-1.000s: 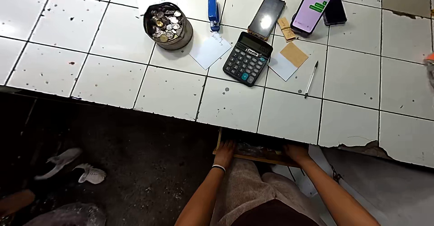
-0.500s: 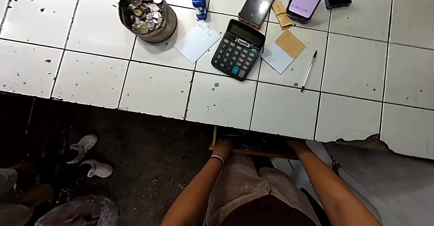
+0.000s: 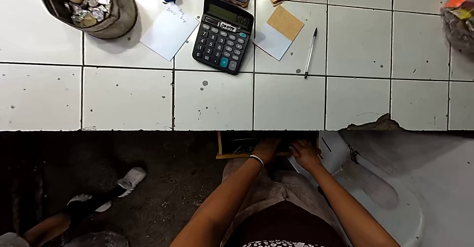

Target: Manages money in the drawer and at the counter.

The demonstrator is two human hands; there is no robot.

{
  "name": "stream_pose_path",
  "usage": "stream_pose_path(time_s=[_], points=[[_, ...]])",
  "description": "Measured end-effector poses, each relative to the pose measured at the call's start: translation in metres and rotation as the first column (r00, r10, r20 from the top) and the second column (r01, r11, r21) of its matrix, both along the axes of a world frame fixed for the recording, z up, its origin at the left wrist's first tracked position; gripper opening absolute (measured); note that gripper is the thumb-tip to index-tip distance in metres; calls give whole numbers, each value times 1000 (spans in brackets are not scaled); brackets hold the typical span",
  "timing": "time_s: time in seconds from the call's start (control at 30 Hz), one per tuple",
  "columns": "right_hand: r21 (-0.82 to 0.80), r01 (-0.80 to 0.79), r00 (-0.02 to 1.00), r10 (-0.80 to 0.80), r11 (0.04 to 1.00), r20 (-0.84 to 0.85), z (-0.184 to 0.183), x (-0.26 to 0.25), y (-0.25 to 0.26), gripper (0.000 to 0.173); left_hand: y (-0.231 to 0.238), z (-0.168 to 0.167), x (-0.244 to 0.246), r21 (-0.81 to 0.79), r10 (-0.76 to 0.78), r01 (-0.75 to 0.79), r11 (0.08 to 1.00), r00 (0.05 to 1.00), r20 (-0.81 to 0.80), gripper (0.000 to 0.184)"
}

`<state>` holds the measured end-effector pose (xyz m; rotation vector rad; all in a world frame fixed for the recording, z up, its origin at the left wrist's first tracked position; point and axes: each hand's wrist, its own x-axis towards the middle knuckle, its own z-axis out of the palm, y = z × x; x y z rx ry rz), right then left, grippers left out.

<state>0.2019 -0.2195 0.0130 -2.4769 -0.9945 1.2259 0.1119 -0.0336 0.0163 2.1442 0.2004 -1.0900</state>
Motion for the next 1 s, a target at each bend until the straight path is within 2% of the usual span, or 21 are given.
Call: stream_pose_path(time_s=[0.07, 0.13, 0.23, 0.3, 0.37, 0.43, 0.5, 0.63, 0.77, 0.83, 1.0], points=[[19, 152, 987, -152, 988, 44, 3, -1, -2, 39, 2, -3, -5, -24, 39, -40, 999, 998, -49, 73], [-43, 219, 974, -215, 975, 75, 3, 5, 1, 39, 6, 1, -3, -58, 93, -96, 994, 994, -59, 71], [-225, 103, 994, -95, 969, 49, 3, 18, 11, 58, 6, 9, 0, -130, 270, -263, 956, 962, 46, 51], [-304, 38, 998, -22, 952, 54, 4, 20, 18, 66, 4, 10, 2, -153, 336, -325, 933, 940, 54, 40], [-345, 28, 999, -15, 938, 42, 6, 22, 24, 70, 0, 6, 6, -123, 405, -402, 907, 914, -3, 39], [-346, 43, 999, -32, 937, 37, 5, 26, 26, 72, -4, 4, 11, -75, 531, -533, 843, 846, -55, 39], [-337, 75, 997, -69, 939, 30, 1, 30, 27, 76, -5, 4, 19, -28, 582, -587, 809, 806, -104, 39], [-307, 134, 990, -138, 942, 8, -1, 31, 28, 75, -7, 2, 28, 60, 527, -525, 849, 833, -171, 46], [-244, 252, 968, -241, 936, 74, 2, 27, 30, 67, -10, 5, 32, 150, 431, -417, 897, 899, -80, 41], [-247, 282, 959, -264, 927, 104, 2, 27, 29, 65, -12, 5, 34, 158, 361, -350, 923, 931, -48, 39], [-320, 285, 958, -272, 904, 86, 5, 30, 33, 61, -11, 1, 38, 148, 308, -298, 943, 950, -47, 41]])
